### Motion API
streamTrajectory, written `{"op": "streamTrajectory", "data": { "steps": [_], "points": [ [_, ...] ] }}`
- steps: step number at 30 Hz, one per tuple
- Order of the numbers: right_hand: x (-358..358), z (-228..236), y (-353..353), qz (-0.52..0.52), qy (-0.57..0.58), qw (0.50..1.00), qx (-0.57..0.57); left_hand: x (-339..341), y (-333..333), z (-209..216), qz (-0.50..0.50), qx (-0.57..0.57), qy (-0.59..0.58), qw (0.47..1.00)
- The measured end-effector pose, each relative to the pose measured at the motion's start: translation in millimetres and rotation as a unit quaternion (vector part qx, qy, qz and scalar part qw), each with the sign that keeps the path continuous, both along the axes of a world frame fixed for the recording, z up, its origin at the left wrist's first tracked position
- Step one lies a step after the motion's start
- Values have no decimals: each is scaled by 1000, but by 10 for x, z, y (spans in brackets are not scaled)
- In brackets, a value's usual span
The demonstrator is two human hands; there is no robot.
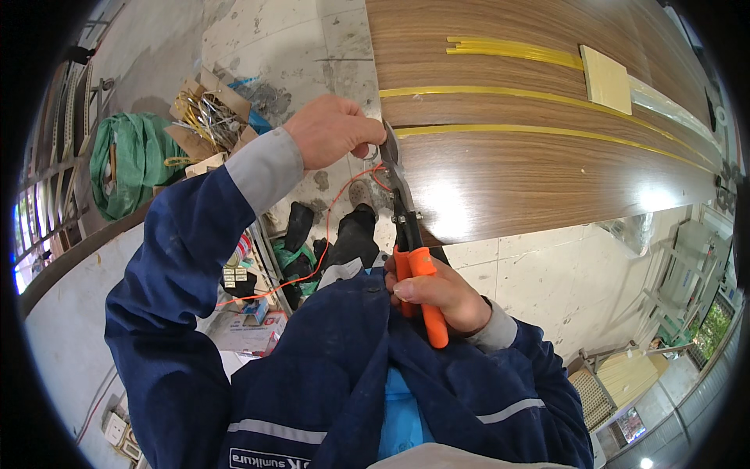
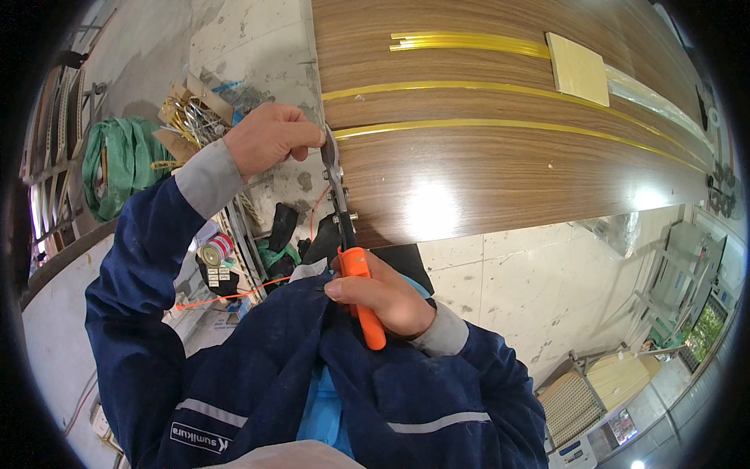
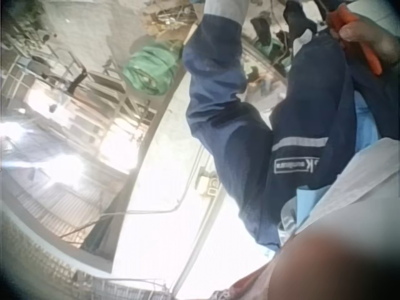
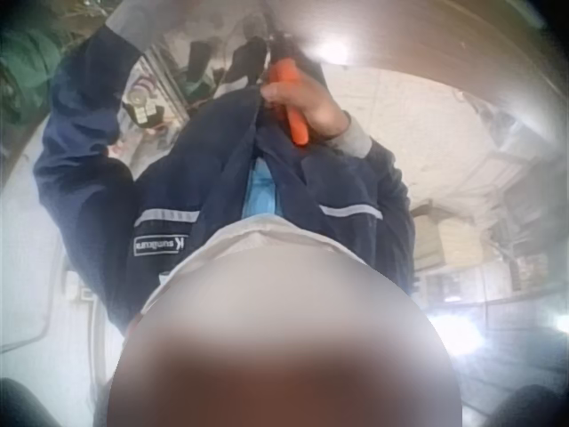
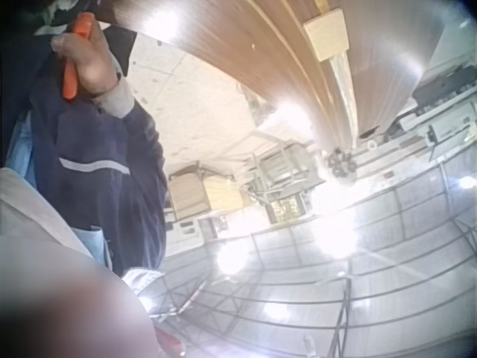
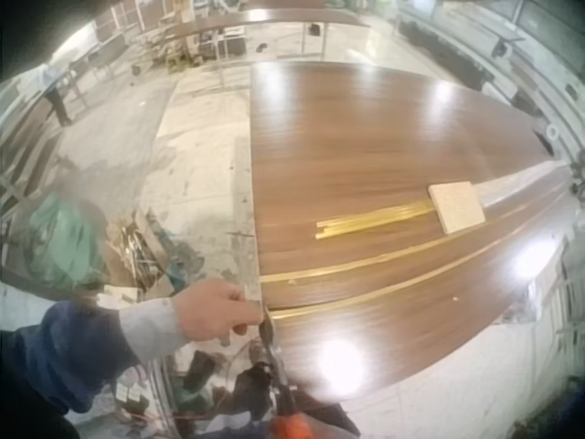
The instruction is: The person applies yellow veneer strips to a large wooden board. They use a rubber mallet and a small block to press the strips into place, then use shears to trim the excess material. The person works along the length of the board, securing the veneer.
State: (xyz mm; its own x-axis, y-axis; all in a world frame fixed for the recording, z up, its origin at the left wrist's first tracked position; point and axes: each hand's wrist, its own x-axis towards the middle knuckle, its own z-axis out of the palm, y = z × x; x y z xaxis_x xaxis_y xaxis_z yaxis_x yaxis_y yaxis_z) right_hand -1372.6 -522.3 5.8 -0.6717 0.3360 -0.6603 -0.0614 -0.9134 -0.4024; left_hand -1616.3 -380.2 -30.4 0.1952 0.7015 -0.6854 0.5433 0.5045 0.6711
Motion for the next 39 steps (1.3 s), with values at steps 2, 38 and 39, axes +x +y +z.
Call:
{"op": "streamTrajectory", "data": {
  "steps": [2,38,39],
  "points": [
    [-21,-3,9,9,-16,1000,-11,-1,8,5,-3,-9,-5,1000],
    [731,-38,103,-91,-41,954,283,-702,-411,-109,-83,315,276,904],
    [917,-60,242,-116,-83,937,319,-673,-474,-218,-34,216,180,959]
  ]
}}
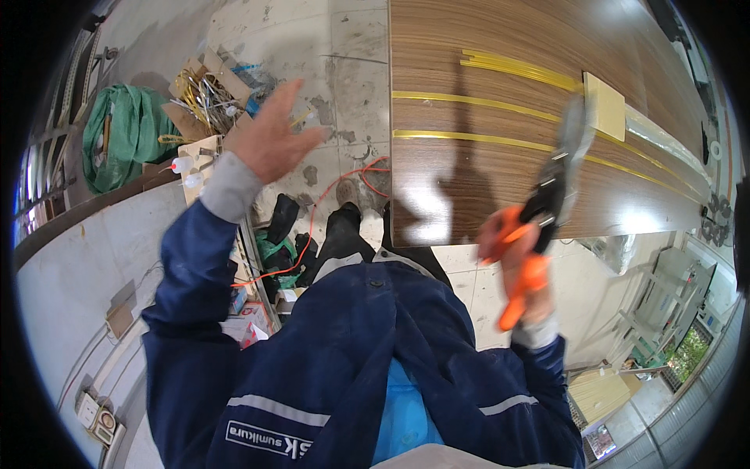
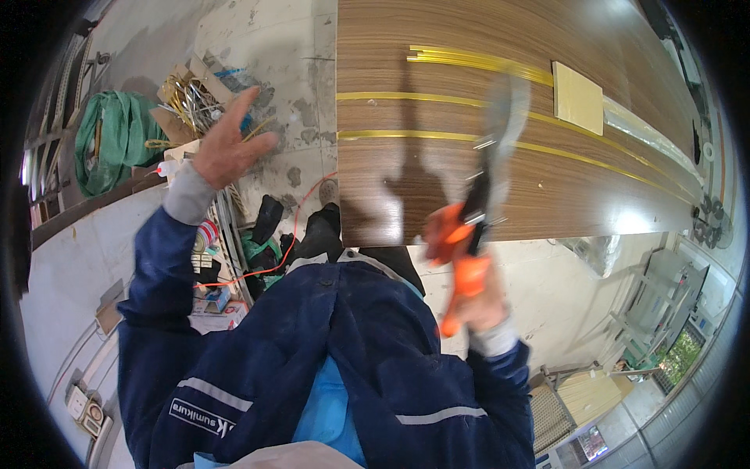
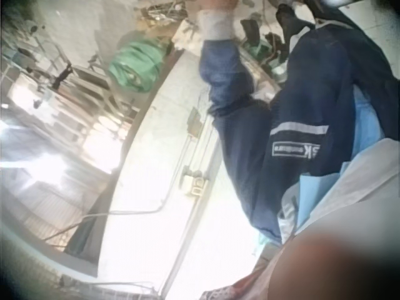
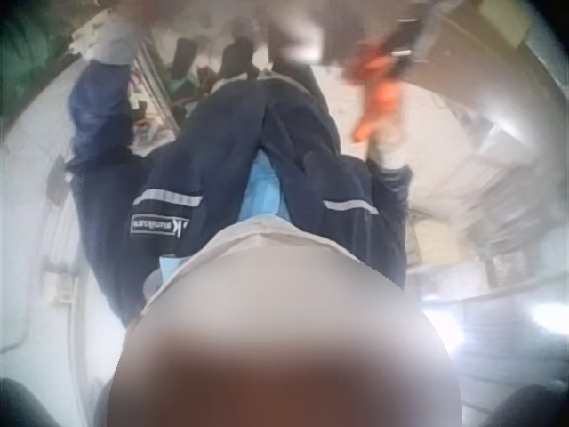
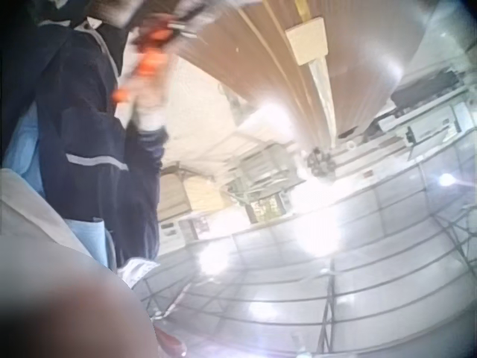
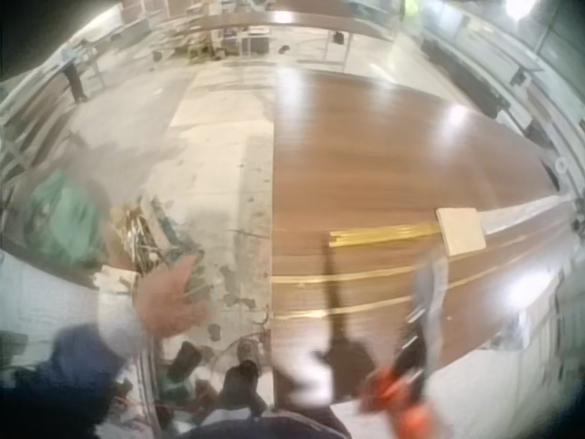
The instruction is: The person applies yellow veneer strips to a large wooden board. They use a rubber mallet and a small block to press the strips into place, then use shears to trim the excess material. The person works along the length of the board, securing the veneer.
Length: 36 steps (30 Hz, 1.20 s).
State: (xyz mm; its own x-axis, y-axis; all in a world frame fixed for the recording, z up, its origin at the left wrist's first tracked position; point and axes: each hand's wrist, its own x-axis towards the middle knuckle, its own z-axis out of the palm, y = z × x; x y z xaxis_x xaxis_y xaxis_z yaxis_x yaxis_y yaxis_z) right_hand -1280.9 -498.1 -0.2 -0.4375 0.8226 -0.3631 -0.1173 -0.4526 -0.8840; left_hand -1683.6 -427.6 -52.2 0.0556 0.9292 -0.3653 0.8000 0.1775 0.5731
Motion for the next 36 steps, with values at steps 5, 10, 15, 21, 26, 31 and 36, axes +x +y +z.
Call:
{"op": "streamTrajectory", "data": {
  "steps": [5,10,15,21,26,31,36],
  "points": [
    [762,-71,1139,-201,-144,968,39,994,-264,-457,234,-143,-534,800],
    [1163,-299,2392,-153,-649,712,220,1466,-120,-424,285,-74,-568,769],
    [1458,-518,3101,-109,-748,570,322,1525,-93,-400,299,-43,-566,767],
    [1399,-424,3294,-72,-788,527,310,1514,-100,-445,314,-61,-609,726],
    [1441,-433,3282,-102,-780,534,311,1484,-69,-390,317,-91,-627,706],
    [1270,-376,3165,-134,-767,533,331,1465,-67,-364,310,-98,-619,715],
    [442,-22,2256,-169,-602,695,355,1380,-91,-365,261,-67,-573,774]
  ]
}}
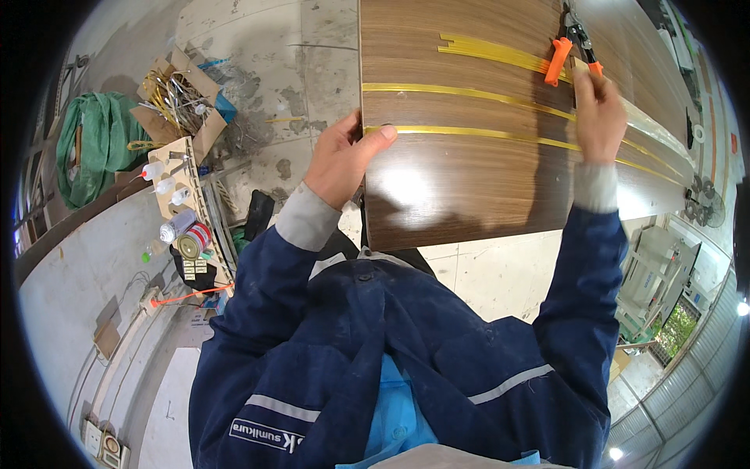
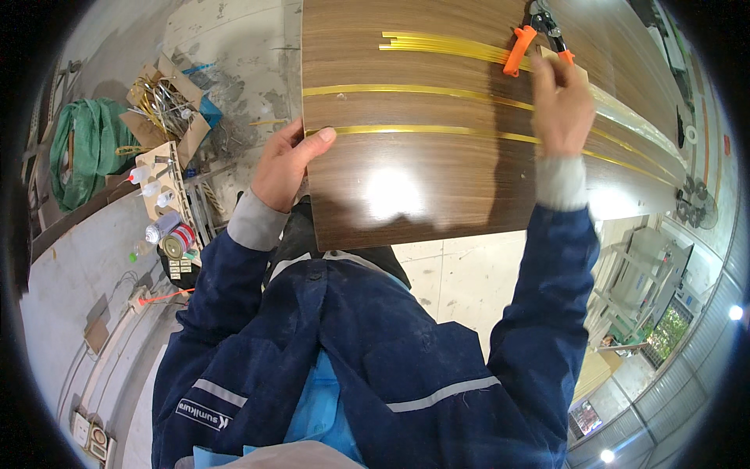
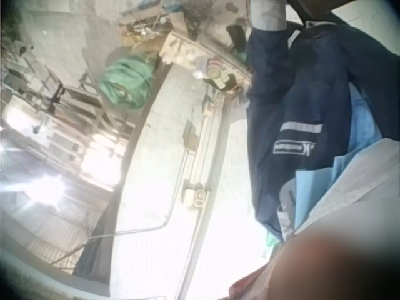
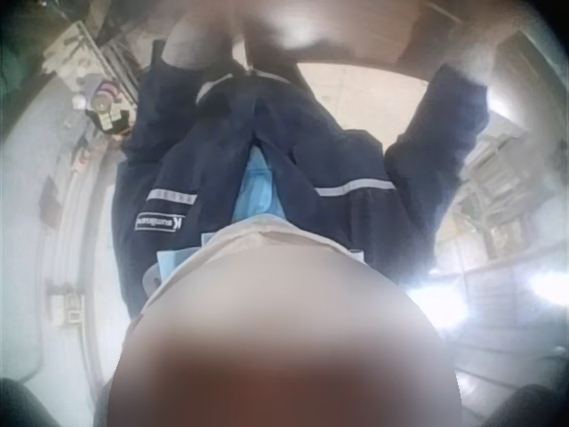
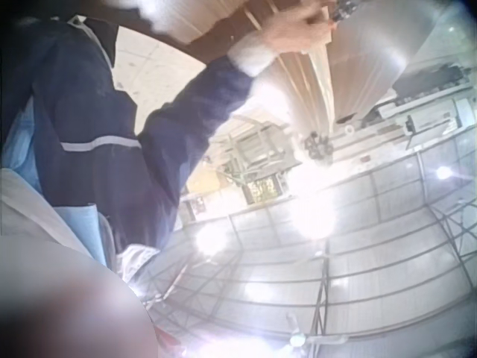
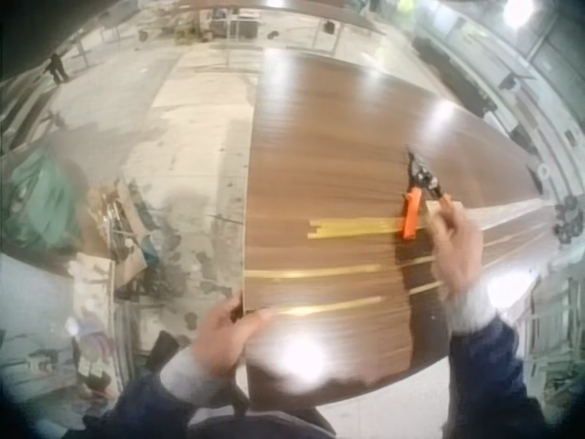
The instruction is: The person applies yellow veneer strips to a large wooden board. They use a rubber mallet and a small block to press the strips into place, then use shears to trim the excess material. The person works along the length of the board, securing the veneer.
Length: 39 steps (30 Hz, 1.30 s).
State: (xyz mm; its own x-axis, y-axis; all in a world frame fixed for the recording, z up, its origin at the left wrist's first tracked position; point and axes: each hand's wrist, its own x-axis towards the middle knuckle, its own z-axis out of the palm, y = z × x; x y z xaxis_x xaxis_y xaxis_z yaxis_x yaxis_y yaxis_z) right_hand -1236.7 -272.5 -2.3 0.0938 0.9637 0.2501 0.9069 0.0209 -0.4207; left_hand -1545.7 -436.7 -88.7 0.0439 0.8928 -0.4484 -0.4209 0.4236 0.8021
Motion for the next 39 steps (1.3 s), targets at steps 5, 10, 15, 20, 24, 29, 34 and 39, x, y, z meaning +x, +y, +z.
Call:
{"op": "streamTrajectory", "data": {
  "steps": [5,10,15,20,24,29,34,39],
  "points": [
    [-704,-18,-819,205,138,910,-332,-132,-67,54,-52,-1,27,998],
    [-911,-161,-653,243,0,907,-343,-139,-130,94,-47,-4,-57,997],
    [-1098,-49,-521,263,-91,893,-353,-121,-153,73,-64,73,-29,995],
    [-1216,55,-492,273,-194,857,-392,-143,-113,33,-62,69,-26,995],
    [-1204,-10,-516,301,-208,869,-333,-86,-92,4,-30,33,-49,998],
    [-1161,-88,-515,324,-143,886,-301,-33,-79,-51,-15,75,48,996],
    [-1179,-116,-529,275,-62,891,-357,-61,-99,-78,-25,57,91,994],
    [-1270,-160,-577,265,-168,893,-324,-100,-83,-105,-40,42,90,994]
  ]
}}
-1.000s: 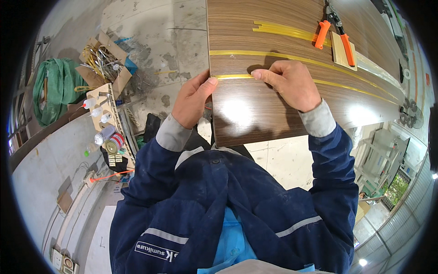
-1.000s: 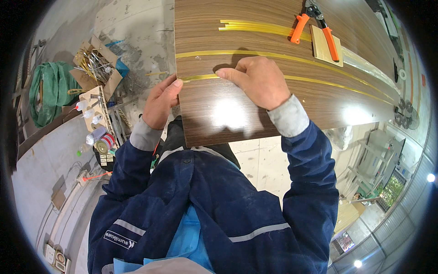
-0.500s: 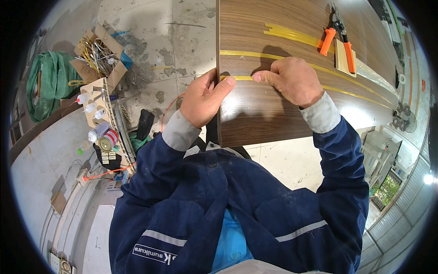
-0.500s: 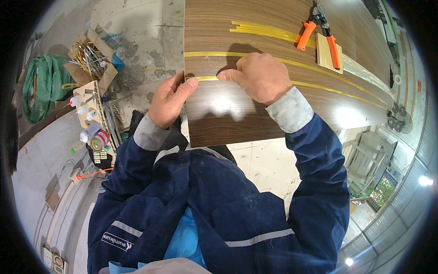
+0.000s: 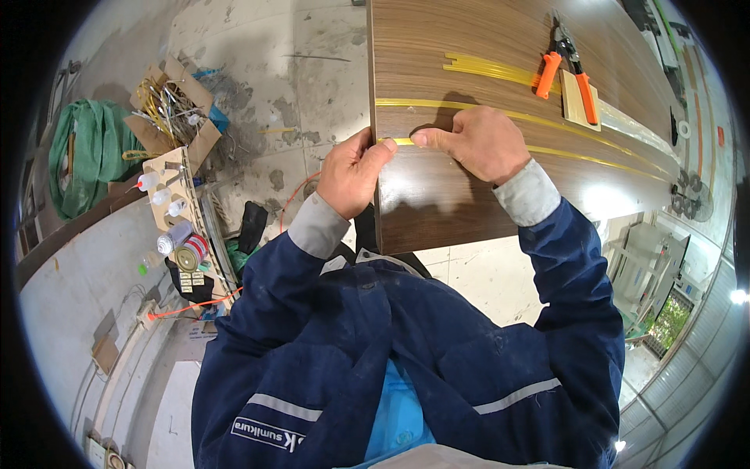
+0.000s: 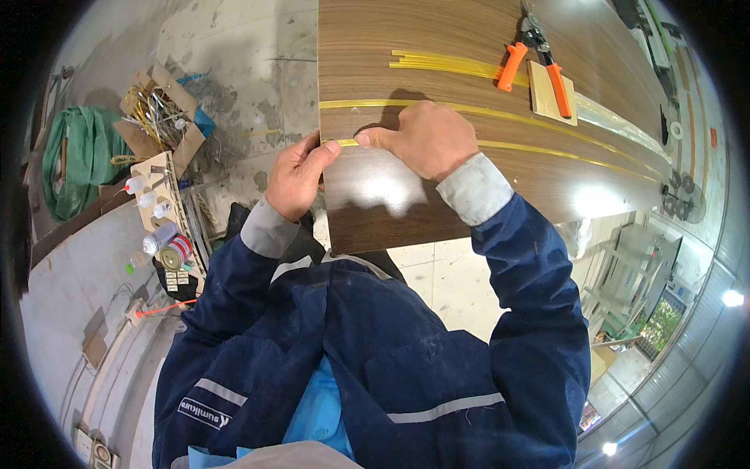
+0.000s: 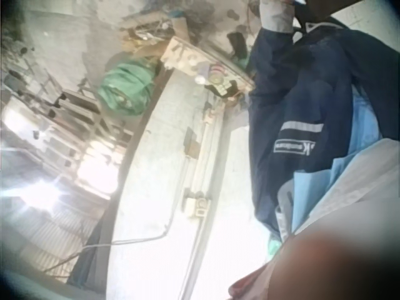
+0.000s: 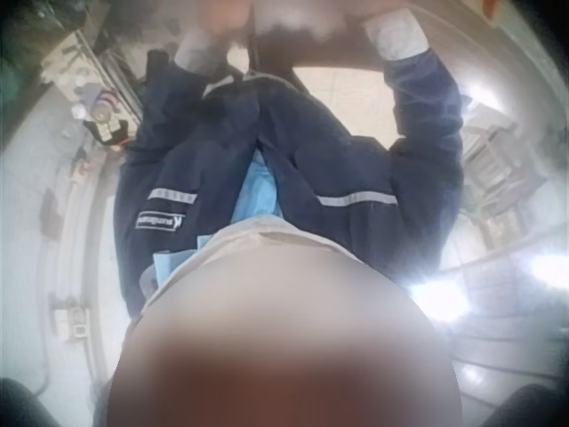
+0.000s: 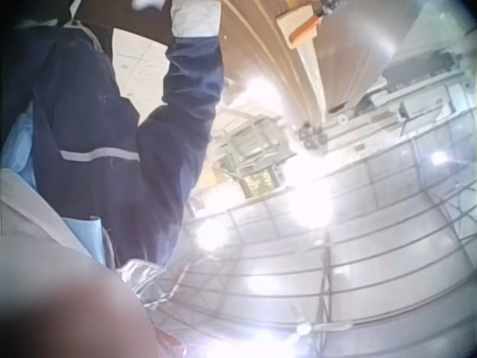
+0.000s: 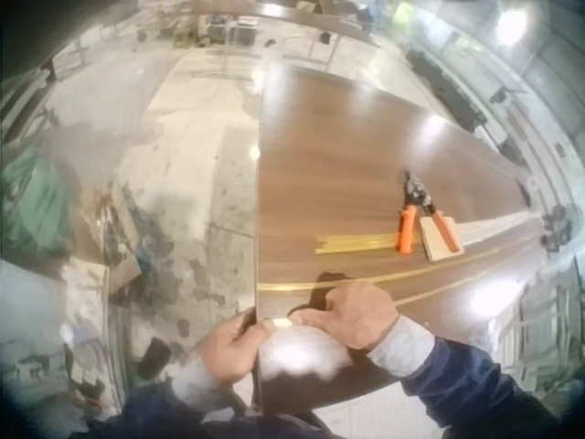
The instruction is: The person applies yellow veneer strips to a large wooden board. They use a rubber mallet and a small block to press the strips into place, then use shears to trim the excess material. The person works along the length of the board, securing the veneer.
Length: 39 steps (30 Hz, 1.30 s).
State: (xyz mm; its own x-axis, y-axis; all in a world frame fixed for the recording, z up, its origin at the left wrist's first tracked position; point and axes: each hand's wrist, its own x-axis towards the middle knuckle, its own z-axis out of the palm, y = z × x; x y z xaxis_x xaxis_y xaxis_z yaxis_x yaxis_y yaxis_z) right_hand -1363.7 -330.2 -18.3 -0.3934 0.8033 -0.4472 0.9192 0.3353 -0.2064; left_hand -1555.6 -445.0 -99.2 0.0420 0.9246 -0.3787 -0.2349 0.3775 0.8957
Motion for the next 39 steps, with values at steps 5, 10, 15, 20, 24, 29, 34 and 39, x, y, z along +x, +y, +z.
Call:
{"op": "streamTrajectory", "data": {
  "steps": [5,10,15,20,24,29,34,39],
  "points": [
    [-26,112,-11,2,-35,999,-13,-109,73,10,-75,22,103,992],
    [311,311,186,-234,66,953,178,-140,77,44,-79,63,163,981],
    [796,115,798,-378,-44,905,189,-159,90,-189,-73,125,224,964],
    [927,7,922,-385,77,863,319,-116,82,-251,-22,148,333,931],
    [1158,388,235,-361,229,814,394,71,-16,186,-43,327,591,736],
    [1876,540,-1276,-363,492,661,436,893,-254,538,-228,388,634,629],
    [2939,365,-2868,-455,636,587,210,1339,-268,472,-163,299,694,634],
    [3906,15,-3940,-620,443,619,190,1500,-188,411,-132,223,771,582]
  ]
}}
